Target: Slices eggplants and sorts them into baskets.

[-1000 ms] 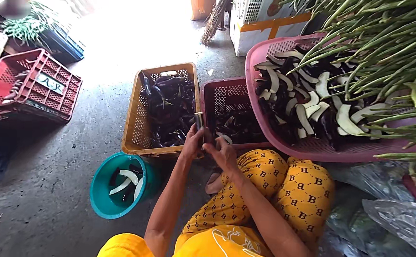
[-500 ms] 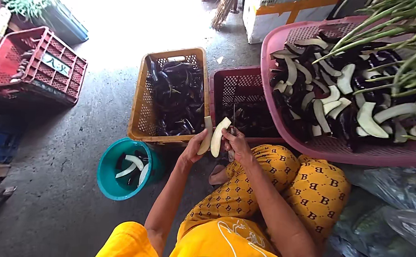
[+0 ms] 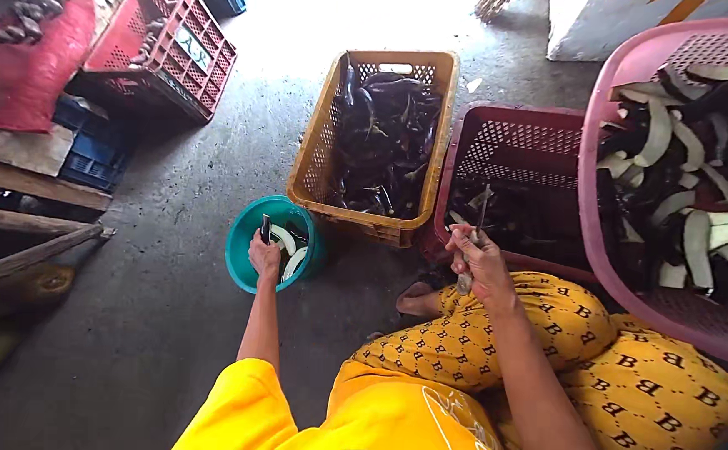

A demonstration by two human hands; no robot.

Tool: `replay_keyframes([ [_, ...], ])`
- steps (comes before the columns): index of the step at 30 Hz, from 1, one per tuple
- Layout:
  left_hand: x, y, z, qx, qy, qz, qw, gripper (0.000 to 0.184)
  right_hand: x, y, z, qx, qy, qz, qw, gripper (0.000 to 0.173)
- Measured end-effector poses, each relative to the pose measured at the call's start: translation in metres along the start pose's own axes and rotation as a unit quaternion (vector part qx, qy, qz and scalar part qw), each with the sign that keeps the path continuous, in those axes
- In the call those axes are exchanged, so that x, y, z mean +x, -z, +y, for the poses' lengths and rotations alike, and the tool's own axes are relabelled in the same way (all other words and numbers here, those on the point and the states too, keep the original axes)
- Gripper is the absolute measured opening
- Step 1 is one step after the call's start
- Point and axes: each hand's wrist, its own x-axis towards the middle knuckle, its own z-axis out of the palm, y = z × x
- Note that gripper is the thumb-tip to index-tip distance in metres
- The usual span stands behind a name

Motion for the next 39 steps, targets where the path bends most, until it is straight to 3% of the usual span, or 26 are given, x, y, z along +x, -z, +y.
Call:
replay_keyframes([
  [3, 0.032, -0.035, -0.025, -0.065, -0.076, -0.046, 0.994, 0.074, -0.001, 0.0, 0.002, -0.013, -0.004, -0.01, 1.0, 0.017],
  [5, 0.038, -0.049, -0.02, -0.049, -0.094, -0.063, 0.992, 0.071, -0.001, 0.001, 0.003, -0.021, -0.008, -0.003, 1.0, 0.016],
  [9, 0.037, -0.085, -0.013, 0.1, -0.1, -0.122, 0.982, 0.069, -0.005, 0.001, -0.004, -0.039, -0.009, 0.005, 0.999, 0.016],
  [12, 0.031, -0.107, -0.034, 0.239, -0.144, -0.148, 0.949, 0.063, -0.008, 0.007, -0.013, -0.056, -0.003, 0.006, 0.998, 0.016],
  [14, 0.027, -0.106, -0.039, 0.303, -0.165, -0.193, 0.919, 0.06, -0.008, 0.011, -0.019, -0.068, 0.001, 0.008, 0.998, 0.016],
  [17, 0.014, -0.085, -0.013, 0.346, -0.121, -0.307, 0.878, 0.059, -0.009, 0.015, -0.03, -0.107, 0.009, 0.005, 0.994, 0.015],
  [21, 0.017, -0.068, 0.001, 0.202, -0.123, -0.273, 0.932, 0.042, -0.015, 0.022, -0.046, -0.185, 0.032, -0.003, 0.982, 0.013],
  [25, 0.024, -0.042, 0.016, 0.071, -0.138, -0.113, 0.981, 0.03, -0.014, 0.032, -0.052, -0.25, 0.059, -0.003, 0.966, 0.016],
  [28, 0.005, -0.001, 0.079, 0.062, -0.109, 0.005, 0.992, 0.044, -0.01, 0.035, -0.051, -0.228, 0.062, 0.002, 0.972, 0.015],
  [31, -0.005, 0.005, 0.151, 0.033, -0.2, 0.094, 0.975, 0.048, -0.007, 0.033, -0.048, -0.193, 0.052, 0.02, 0.98, 0.014],
  [33, -0.006, -0.019, 0.197, 0.02, -0.316, 0.051, 0.947, 0.045, -0.005, 0.031, -0.046, -0.181, 0.05, 0.019, 0.982, 0.016],
  [35, -0.011, -0.058, 0.248, 0.045, -0.409, -0.059, 0.91, 0.039, -0.005, 0.031, -0.046, -0.181, 0.041, 0.009, 0.983, 0.019],
  [37, -0.011, -0.111, 0.298, 0.117, -0.435, -0.182, 0.874, 0.036, -0.004, 0.033, -0.046, -0.188, 0.029, 0.004, 0.982, 0.022],
  [39, -0.014, -0.161, 0.324, 0.202, -0.439, -0.252, 0.838, 0.037, -0.003, 0.035, -0.045, -0.194, 0.019, 0.007, 0.981, 0.024],
])
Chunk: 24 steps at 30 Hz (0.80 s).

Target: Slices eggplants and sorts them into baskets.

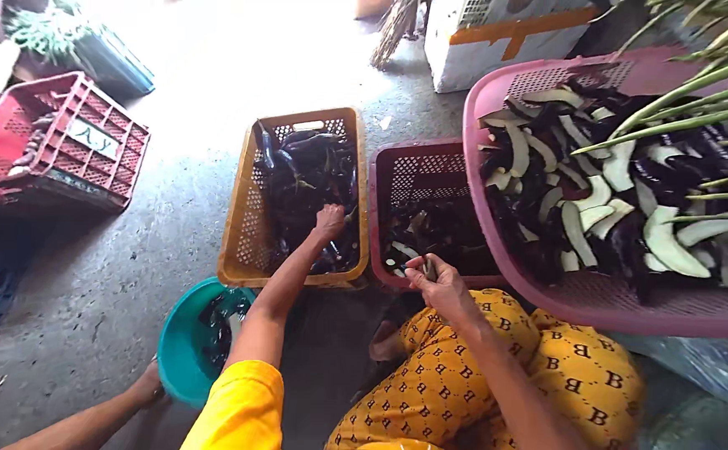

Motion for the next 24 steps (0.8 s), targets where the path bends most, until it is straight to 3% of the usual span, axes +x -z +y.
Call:
replay_keyframes([
  [4, 0.029, -0.044, 0.018, 0.018, 0.045, -0.054, 0.997, 0.046, 0.001, 0.002, -0.002, -0.009, -0.007, 0.002, 1.0, 0.027],
  [6, 0.031, -0.051, 0.022, 0.016, 0.076, -0.038, 0.996, 0.046, 0.002, 0.002, -0.002, -0.004, -0.006, 0.002, 1.0, 0.027],
  [11, 0.037, -0.028, -0.01, -0.053, 0.079, -0.018, 0.995, 0.036, 0.001, 0.001, -0.001, 0.01, -0.001, -0.01, 1.0, 0.027],
  [13, 0.028, -0.016, -0.028, -0.133, 0.07, 0.029, 0.988, 0.03, 0.001, -0.001, -0.002, 0.007, -0.004, -0.016, 1.0, 0.026],
  [16, -0.001, 0.009, -0.047, -0.261, 0.067, 0.09, 0.959, 0.031, 0.003, -0.003, -0.001, -0.013, -0.005, -0.018, 1.0, 0.027],
  [19, -0.036, 0.033, -0.067, -0.403, 0.073, 0.131, 0.903, 0.04, 0.007, -0.008, 0.002, -0.071, 0.006, -0.016, 0.997, 0.035],
  [24, -0.104, 0.076, -0.046, -0.481, 0.082, 0.198, 0.85, 0.045, 0.03, -0.042, -0.002, -0.111, 0.047, -0.034, 0.992, 0.051],
])
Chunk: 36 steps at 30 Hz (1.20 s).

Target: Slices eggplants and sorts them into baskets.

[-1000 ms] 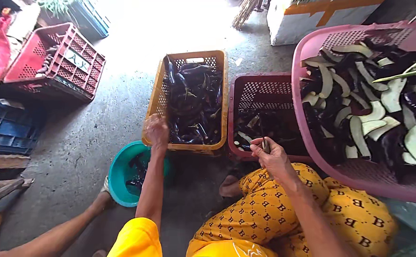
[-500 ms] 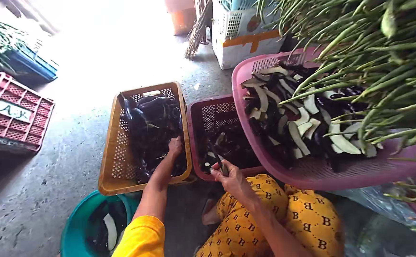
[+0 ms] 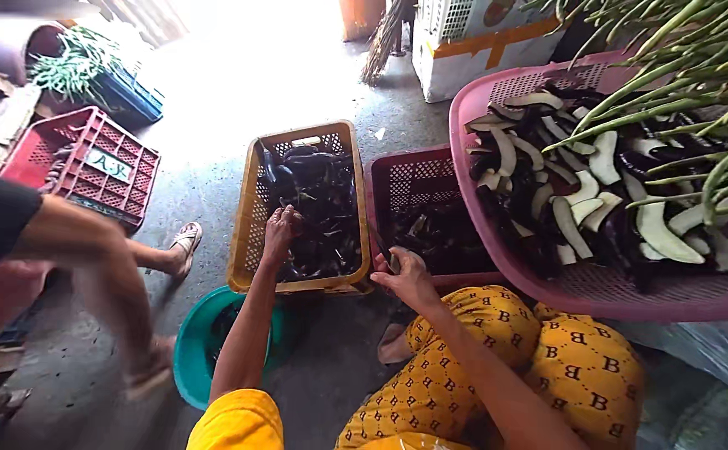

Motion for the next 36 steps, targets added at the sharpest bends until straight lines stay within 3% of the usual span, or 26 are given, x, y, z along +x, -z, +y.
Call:
replay_keyframes([
  [5, -0.041, 0.005, 0.037, 0.006, -0.041, -0.015, 0.999, 0.044, 0.028, -0.05, -0.013, -0.003, 0.007, -0.02, 1.0, 0.083],
  [7, -0.048, 0.002, 0.048, -0.002, -0.046, -0.018, 0.999, 0.043, 0.029, -0.064, -0.014, 0.014, 0.015, -0.031, 0.999, 0.087],
  [17, -0.086, -0.011, 0.062, 0.019, -0.046, -0.05, 0.998, 0.047, 0.039, -0.084, -0.003, 0.091, 0.012, 0.063, 0.994, 0.068],
  [20, -0.088, -0.014, 0.062, 0.007, -0.08, -0.063, 0.995, 0.049, 0.042, -0.089, 0.004, 0.208, 0.037, 0.091, 0.973, 0.048],
  [23, -0.086, -0.019, 0.055, 0.008, -0.156, -0.151, 0.976, 0.049, 0.042, -0.093, 0.001, 0.337, 0.041, 0.107, 0.934, 0.042],
  [26, -0.086, -0.034, 0.038, 0.079, -0.151, -0.268, 0.948, 0.049, 0.033, -0.091, -0.007, 0.439, 0.03, 0.115, 0.891, 0.032],
  [28, -0.089, -0.046, 0.027, 0.101, -0.121, -0.275, 0.948, 0.047, 0.022, -0.085, -0.006, 0.417, 0.004, 0.118, 0.901, 0.032],
  [31, -0.104, -0.063, 0.018, 0.209, -0.085, -0.261, 0.938, 0.048, -0.007, -0.073, 0.007, 0.321, -0.092, 0.155, 0.93, 0.049],
  [34, -0.124, -0.072, 0.016, 0.373, -0.074, -0.284, 0.88, 0.053, -0.033, -0.052, 0.018, 0.234, -0.14, 0.206, 0.94, 0.047],
  [36, -0.136, -0.075, 0.009, 0.427, -0.106, -0.295, 0.848, 0.053, -0.05, -0.035, 0.018, 0.151, -0.141, 0.186, 0.961, 0.049],
])
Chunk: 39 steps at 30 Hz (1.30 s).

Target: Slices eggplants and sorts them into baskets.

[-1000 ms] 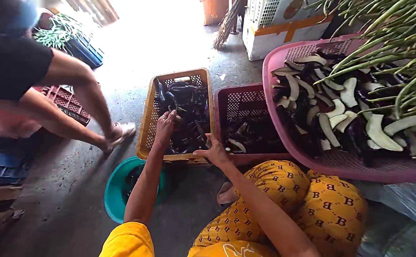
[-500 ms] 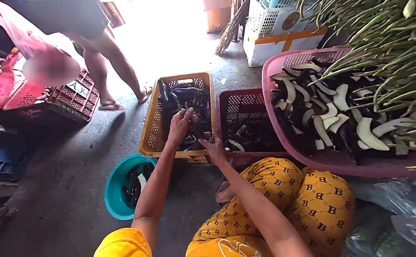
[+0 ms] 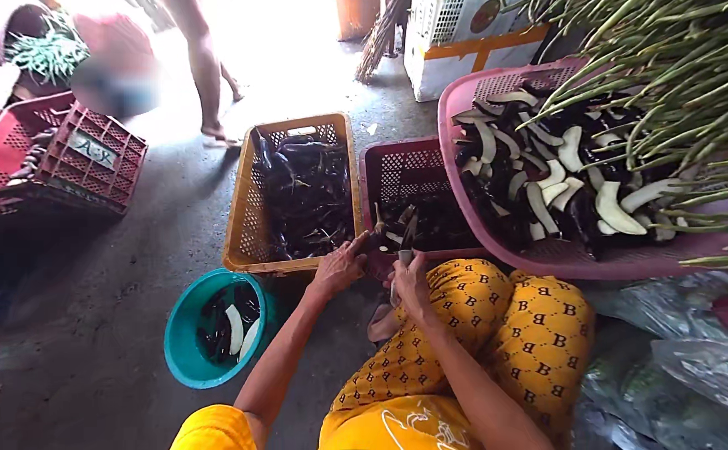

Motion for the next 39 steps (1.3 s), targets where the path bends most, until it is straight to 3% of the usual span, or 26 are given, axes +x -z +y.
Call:
replay_keyframes([
  [2, -0.004, -0.011, -0.002, 0.046, -0.019, 0.014, 0.999, 0.054, -0.011, 0.016, -0.005, -0.135, 0.033, -0.022, 0.99, 0.049],
  [5, -0.007, -0.02, -0.004, 0.083, -0.02, 0.045, 0.995, 0.053, -0.025, 0.022, -0.012, -0.353, 0.08, -0.055, 0.931, 0.051],
  [7, -0.008, -0.021, -0.003, 0.089, -0.012, 0.062, 0.994, 0.051, -0.029, 0.016, -0.008, -0.43, 0.1, -0.06, 0.895, 0.048],
  [11, -0.008, -0.014, 0.0, 0.098, 0.003, 0.054, 0.994, 0.049, -0.031, 0.007, 0.002, -0.465, 0.132, -0.065, 0.873, 0.045],
  [18, -0.005, -0.01, 0.001, 0.114, -0.01, 0.039, 0.993, 0.047, -0.03, 0.004, -0.02, -0.542, 0.032, -0.127, 0.83, 0.046],
  [23, 0.0, -0.013, -0.004, 0.13, -0.042, 0.055, 0.989, 0.044, -0.017, 0.005, -0.031, -0.558, 0.013, -0.155, 0.815, 0.046],
  [28, 0.002, -0.015, -0.007, 0.135, -0.057, 0.064, 0.987, 0.043, 0.012, -0.009, -0.028, -0.538, 0.013, -0.172, 0.825, 0.043],
  [32, 0.002, -0.019, -0.005, 0.106, -0.002, 0.056, 0.993, 0.046, 0.014, -0.015, -0.008, -0.51, 0.011, -0.168, 0.844, 0.048],
  [35, 0.007, -0.017, -0.008, 0.06, 0.016, 0.104, 0.993, 0.049, 0.004, -0.002, -0.006, -0.509, -0.002, -0.182, 0.842, 0.051],
  [37, 0.008, -0.012, -0.01, -0.016, -0.002, 0.106, 0.994, 0.051, 0.008, 0.007, -0.012, -0.47, 0.0, -0.159, 0.868, 0.05],
  [39, 0.008, -0.005, -0.014, -0.104, -0.017, 0.115, 0.988, 0.051, 0.018, 0.016, -0.023, -0.366, 0.016, -0.085, 0.927, 0.05],
])
